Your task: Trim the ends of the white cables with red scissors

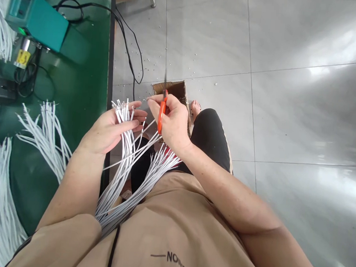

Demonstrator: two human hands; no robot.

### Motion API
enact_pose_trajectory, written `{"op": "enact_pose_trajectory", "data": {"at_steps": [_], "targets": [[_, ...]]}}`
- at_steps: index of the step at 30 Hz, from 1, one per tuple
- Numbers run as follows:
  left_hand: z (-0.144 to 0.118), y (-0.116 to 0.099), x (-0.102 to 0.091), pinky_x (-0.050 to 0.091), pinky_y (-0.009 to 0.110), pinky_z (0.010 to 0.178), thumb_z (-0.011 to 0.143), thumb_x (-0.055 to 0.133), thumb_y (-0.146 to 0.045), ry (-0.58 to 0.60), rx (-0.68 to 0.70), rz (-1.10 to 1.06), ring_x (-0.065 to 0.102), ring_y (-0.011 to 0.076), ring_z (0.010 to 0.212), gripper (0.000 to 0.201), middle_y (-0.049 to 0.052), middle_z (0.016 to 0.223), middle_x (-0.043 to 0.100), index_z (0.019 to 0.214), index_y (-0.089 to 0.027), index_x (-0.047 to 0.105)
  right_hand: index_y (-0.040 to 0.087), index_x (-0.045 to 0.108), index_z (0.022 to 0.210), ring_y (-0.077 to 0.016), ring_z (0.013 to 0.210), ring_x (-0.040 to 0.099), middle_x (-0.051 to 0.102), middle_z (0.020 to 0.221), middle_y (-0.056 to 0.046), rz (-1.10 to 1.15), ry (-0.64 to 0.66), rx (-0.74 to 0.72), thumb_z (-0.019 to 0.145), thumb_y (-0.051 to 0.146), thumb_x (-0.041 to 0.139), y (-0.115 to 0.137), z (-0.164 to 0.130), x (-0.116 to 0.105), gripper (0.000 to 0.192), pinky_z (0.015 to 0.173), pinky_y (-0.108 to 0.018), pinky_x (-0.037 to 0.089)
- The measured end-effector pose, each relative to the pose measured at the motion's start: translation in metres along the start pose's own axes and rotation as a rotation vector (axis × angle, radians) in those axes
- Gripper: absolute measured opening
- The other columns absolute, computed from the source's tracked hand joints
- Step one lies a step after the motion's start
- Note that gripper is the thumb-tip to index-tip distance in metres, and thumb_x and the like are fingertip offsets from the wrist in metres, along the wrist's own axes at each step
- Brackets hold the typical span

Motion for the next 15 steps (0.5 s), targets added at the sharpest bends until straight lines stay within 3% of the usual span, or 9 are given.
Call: {"op": "enact_pose_trajectory", "data": {"at_steps": [4, 6, 9, 11, 15], "targets": [[-0.001, -0.006, 0.014, 0.056, 0.035, 0.077, 0.072, 0.077, -0.016, 0.094, 0.072, 0.029, 0.067, 0.0213, 0.091, 0.033, 0.006, 0.101, 0.072, 0.105, -0.017, 0.071, 0.017, 0.064, 0.074, -0.0134, 0.076, 0.054, 0.061, 0.081, -0.002, -0.218, 0.142, -0.053, 0.083, 0.035, 0.06, 0.011, 0.002, 0.017, 0.021, 0.071, -0.027, 0.042], [0.0, -0.006, 0.009, 0.055, 0.035, 0.079, 0.073, 0.077, -0.02, 0.069, 0.074, 0.063, 0.066, 0.0201, 0.088, 0.031, 0.006, 0.096, 0.072, 0.103, -0.017, 0.072, 0.017, 0.061, 0.069, -0.0132, 0.07, 0.052, 0.059, 0.073, -0.001, -0.239, 0.162, -0.007, 0.083, 0.036, 0.059, 0.004, 0.003, 0.021, 0.023, 0.066, -0.027, 0.04], [0.001, -0.005, -0.012, 0.053, 0.031, 0.078, 0.069, 0.08, -0.021, -0.096, 0.078, 0.162, 0.064, 0.0152, 0.08, 0.033, 0.003, 0.086, 0.07, 0.101, -0.017, 0.072, 0.017, 0.059, 0.068, -0.0114, 0.062, 0.048, 0.055, 0.064, 0.001, -0.097, 0.175, 0.143, 0.08, 0.039, 0.061, -0.014, 0.0, 0.024, 0.025, 0.061, -0.025, 0.038], [0.001, -0.007, -0.021, 0.052, 0.03, 0.074, 0.064, 0.083, -0.019, -0.18, 0.103, 0.184, 0.063, 0.0141, 0.075, 0.025, 0.002, 0.082, 0.069, 0.085, -0.018, 0.07, 0.018, 0.057, 0.066, -0.0095, 0.058, 0.044, 0.051, 0.059, 0.003, 0.054, 0.19, 0.231, 0.077, 0.043, 0.064, -0.022, -0.004, 0.026, 0.028, 0.058, -0.024, 0.036], [0.002, -0.006, -0.015, 0.05, 0.029, 0.06, 0.058, 0.082, -0.019, -0.149, 0.097, 0.128, 0.062, 0.0145, 0.07, 0.035, 0.005, 0.099, 0.071, 0.064, -0.021, 0.048, 0.019, 0.049, 0.059, -0.0075, 0.052, 0.039, 0.046, 0.055, 0.004, 0.174, 0.232, 0.287, 0.081, 0.049, 0.059, -0.025, -0.008, 0.024, 0.039, 0.054, -0.024, 0.033]]}}
Point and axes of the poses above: each hand's wrist, its own z-axis towards the middle knuckle, its own x-axis out of the palm, y = z × x, the point moved 10 cm from there along z, towards the middle knuckle
